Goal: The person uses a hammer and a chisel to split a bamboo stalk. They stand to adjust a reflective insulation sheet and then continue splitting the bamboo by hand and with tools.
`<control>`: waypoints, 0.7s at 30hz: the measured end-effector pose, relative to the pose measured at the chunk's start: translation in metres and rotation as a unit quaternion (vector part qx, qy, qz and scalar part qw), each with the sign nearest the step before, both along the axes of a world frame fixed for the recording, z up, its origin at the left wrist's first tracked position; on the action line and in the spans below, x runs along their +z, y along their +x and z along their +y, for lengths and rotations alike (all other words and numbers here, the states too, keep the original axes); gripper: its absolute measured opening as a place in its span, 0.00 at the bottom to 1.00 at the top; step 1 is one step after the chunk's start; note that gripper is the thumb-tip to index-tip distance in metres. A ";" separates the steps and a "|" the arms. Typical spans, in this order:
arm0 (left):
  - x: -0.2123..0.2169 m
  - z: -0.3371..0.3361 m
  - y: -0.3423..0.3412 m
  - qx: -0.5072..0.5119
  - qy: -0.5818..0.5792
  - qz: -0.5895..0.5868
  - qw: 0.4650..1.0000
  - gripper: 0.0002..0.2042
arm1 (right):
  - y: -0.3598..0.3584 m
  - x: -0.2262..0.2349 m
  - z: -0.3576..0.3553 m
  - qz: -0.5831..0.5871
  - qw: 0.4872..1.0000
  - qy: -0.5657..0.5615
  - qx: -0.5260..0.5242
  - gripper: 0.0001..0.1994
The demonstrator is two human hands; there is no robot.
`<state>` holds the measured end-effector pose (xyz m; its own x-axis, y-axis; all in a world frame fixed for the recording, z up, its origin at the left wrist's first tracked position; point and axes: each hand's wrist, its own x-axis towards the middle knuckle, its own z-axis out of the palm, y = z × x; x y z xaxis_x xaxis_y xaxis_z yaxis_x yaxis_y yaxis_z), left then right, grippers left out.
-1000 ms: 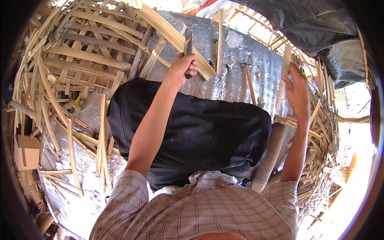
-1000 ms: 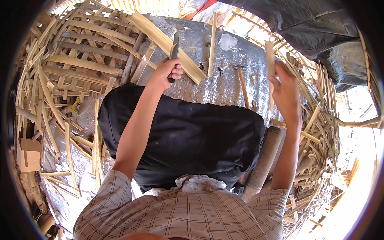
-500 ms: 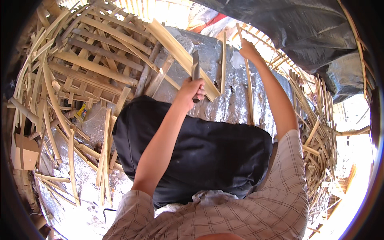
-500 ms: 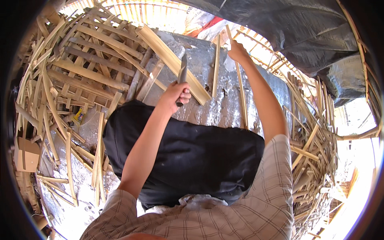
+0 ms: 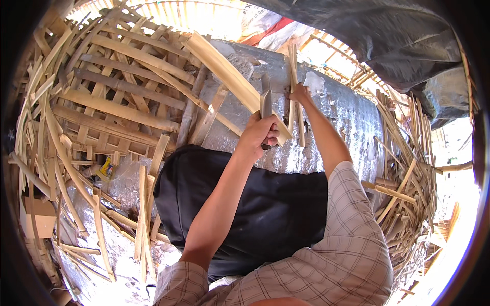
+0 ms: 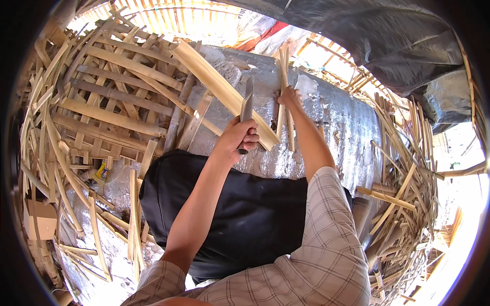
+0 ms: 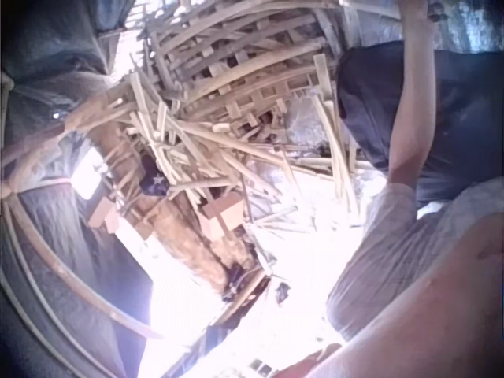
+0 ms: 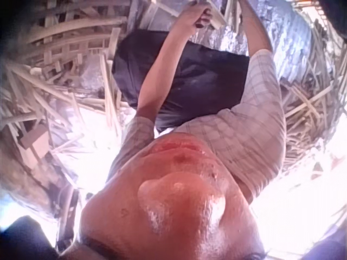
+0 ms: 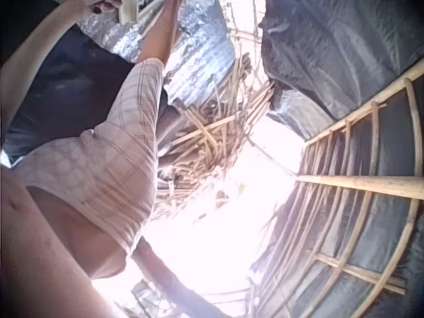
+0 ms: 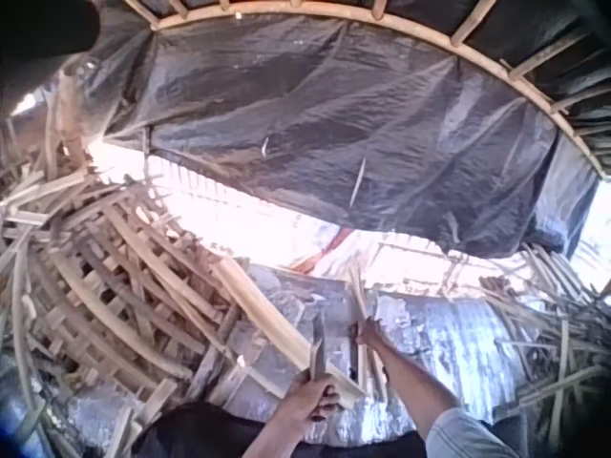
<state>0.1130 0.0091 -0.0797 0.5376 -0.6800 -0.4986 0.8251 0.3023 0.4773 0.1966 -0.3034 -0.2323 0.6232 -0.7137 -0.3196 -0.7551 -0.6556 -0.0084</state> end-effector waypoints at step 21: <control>-0.053 0.015 0.029 -0.146 0.053 -0.086 0.984 0.12 | -0.502 0.325 -0.156 0.159 0.921 -0.308 0.180 0.05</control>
<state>0.1418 0.0243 -0.1330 0.4103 -0.7669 -0.4935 0.7738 0.0063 0.6334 -0.3051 -0.4596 0.0926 0.8000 -0.5859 -0.1293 -0.3885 -0.6700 0.6326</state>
